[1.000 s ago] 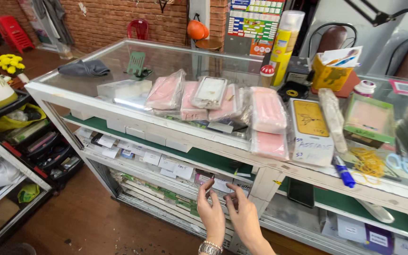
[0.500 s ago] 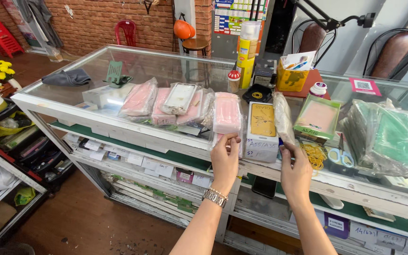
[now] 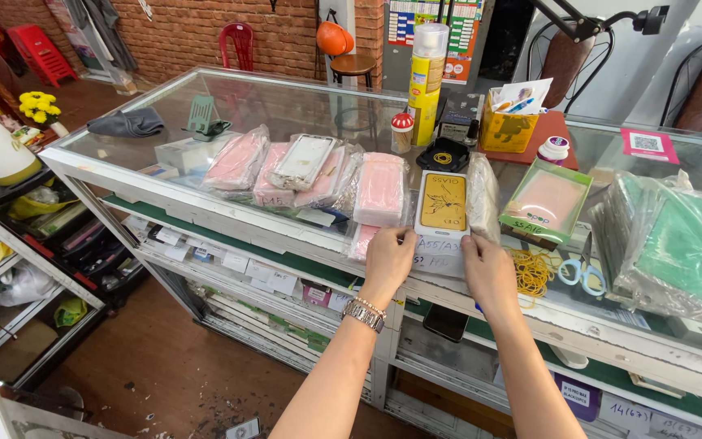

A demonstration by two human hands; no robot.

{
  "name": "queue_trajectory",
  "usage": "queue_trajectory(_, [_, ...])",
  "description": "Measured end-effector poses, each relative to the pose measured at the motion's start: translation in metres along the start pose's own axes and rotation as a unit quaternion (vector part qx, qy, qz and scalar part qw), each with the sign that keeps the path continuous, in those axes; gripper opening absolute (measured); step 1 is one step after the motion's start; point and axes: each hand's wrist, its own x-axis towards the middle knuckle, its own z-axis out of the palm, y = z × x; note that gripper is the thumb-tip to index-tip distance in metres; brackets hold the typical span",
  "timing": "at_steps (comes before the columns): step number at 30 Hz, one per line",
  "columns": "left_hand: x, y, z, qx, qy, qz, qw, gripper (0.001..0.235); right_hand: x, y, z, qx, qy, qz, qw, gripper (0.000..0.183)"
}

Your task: The person retrieves small boxes and packaged phone screen protectors from a glass display cabinet, places them on the counter, and uses a blue marker to write labels on the plastic packaging. The person then stacks the labeled packages on the counter.

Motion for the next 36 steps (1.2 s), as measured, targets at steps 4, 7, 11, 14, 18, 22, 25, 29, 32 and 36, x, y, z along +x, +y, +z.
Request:
queue_trajectory(4, [0.006, 0.009, 0.002, -0.074, -0.019, -0.06, 0.995, 0.041, 0.011, -0.003, -0.014, 0.145, 0.008, 0.035, 0.989, 0.043])
queue_trajectory(7, [0.012, 0.012, 0.011, -0.251, -0.03, -0.086, 0.964, 0.039, 0.016, -0.004, -0.013, 0.28, 0.0, 0.036, 0.959, 0.045])
queue_trajectory(11, [0.022, 0.012, 0.018, -0.381, -0.056, -0.131, 0.914, 0.042, 0.019, -0.003, -0.011, 0.379, -0.046, 0.104, 0.919, 0.047])
queue_trajectory(14, [0.026, 0.015, 0.023, -0.347, -0.001, -0.151, 0.926, 0.035, 0.021, -0.003, -0.011, 0.428, -0.048, 0.104, 0.896, 0.045])
queue_trajectory(18, [0.013, 0.025, 0.024, -0.331, 0.045, -0.127, 0.934, 0.027, 0.018, -0.004, -0.017, 0.442, -0.044, 0.11, 0.889, 0.037])
queue_trajectory(22, [-0.009, 0.035, 0.016, -0.329, 0.086, -0.048, 0.939, 0.024, 0.014, -0.01, -0.02, 0.494, -0.033, 0.08, 0.865, 0.027])
queue_trajectory(25, [-0.019, 0.04, -0.001, -0.339, 0.111, 0.009, 0.934, 0.021, 0.011, -0.022, -0.018, 0.497, -0.044, 0.076, 0.863, 0.025])
queue_trajectory(29, [-0.032, 0.038, -0.036, -0.339, 0.148, 0.091, 0.925, 0.017, -0.006, -0.052, -0.006, 0.51, -0.101, 0.064, 0.852, 0.032])
queue_trajectory(32, [-0.046, 0.026, -0.068, -0.296, 0.17, 0.084, 0.936, 0.018, -0.027, -0.08, 0.007, 0.527, -0.118, 0.058, 0.84, 0.045])
queue_trajectory(36, [-0.07, 0.001, -0.115, -0.279, 0.216, 0.074, 0.933, 0.021, -0.061, -0.123, 0.032, 0.523, -0.153, 0.067, 0.836, 0.079])
